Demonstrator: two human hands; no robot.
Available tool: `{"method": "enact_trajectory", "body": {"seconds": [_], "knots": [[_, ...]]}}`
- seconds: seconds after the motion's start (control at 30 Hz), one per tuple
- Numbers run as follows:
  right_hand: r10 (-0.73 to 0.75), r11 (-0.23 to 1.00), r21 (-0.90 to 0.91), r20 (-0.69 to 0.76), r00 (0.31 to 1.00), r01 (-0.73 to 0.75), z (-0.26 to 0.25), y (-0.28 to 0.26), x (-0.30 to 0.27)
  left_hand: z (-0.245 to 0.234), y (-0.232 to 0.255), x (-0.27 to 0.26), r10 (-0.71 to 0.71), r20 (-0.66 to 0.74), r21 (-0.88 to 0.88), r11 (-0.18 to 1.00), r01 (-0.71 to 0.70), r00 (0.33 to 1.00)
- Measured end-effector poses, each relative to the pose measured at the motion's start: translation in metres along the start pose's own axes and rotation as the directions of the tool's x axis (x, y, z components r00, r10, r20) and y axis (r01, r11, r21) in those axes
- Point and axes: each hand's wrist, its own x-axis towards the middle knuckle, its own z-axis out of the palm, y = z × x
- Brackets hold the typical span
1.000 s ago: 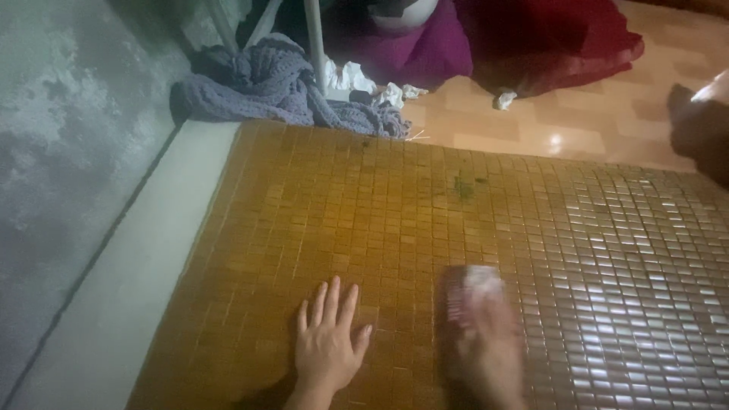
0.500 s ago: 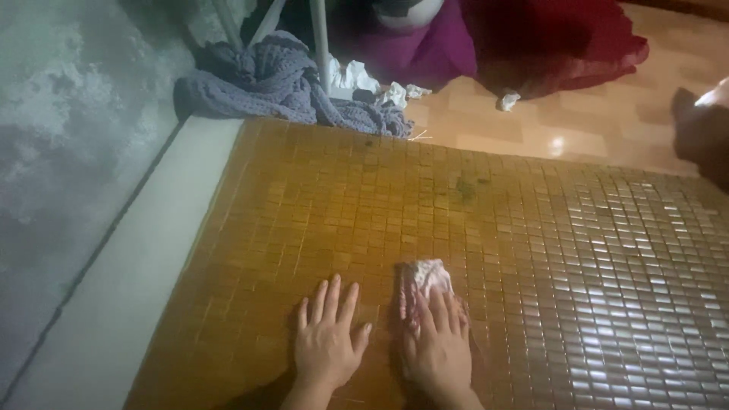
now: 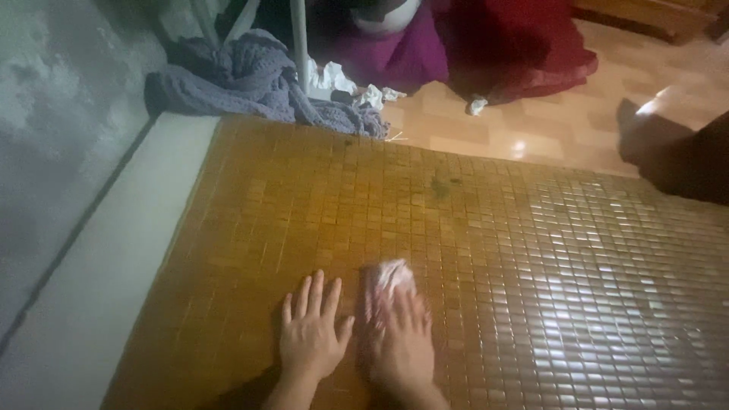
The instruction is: Cleaning a bamboo cooling mat using a cloth.
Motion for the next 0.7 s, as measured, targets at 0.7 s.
{"method": "enact_trajectory", "body": {"seconds": [0.7], "knots": [[-0.138, 0.969, 0.185, -0.133, 0.982, 0.161, 0.01, -0.022, -0.053, 0.037, -0.002, -0.015, 0.484, 0.107, -0.155, 0.871, -0.466, 0.869]]}}
